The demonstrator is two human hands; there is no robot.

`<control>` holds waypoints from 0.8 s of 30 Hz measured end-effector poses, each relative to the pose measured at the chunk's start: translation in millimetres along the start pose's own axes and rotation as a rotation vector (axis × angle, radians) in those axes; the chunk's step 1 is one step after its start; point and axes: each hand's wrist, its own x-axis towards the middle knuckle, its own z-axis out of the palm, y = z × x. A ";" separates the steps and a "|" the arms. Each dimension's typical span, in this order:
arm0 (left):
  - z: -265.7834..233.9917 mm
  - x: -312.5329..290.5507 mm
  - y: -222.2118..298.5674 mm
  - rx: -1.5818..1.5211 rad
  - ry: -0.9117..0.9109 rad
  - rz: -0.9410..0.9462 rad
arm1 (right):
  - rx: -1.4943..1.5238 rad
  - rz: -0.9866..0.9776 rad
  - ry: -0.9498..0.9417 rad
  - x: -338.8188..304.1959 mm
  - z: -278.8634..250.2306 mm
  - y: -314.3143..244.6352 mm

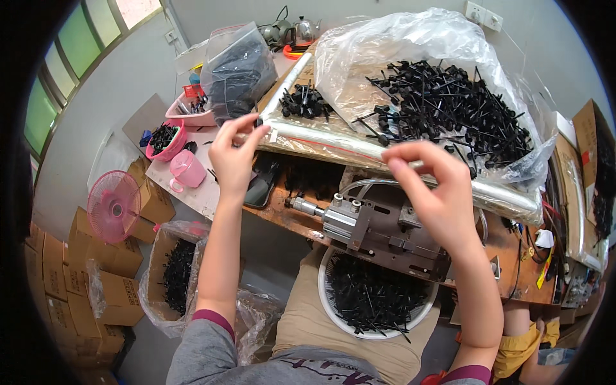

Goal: Manually assembling small black plastic components using a workbench fixture.

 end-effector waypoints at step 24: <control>42.3 22.0 -18.4 -0.110 -0.111 -0.003 | -0.164 0.082 0.305 -74.7 -50.0 34.4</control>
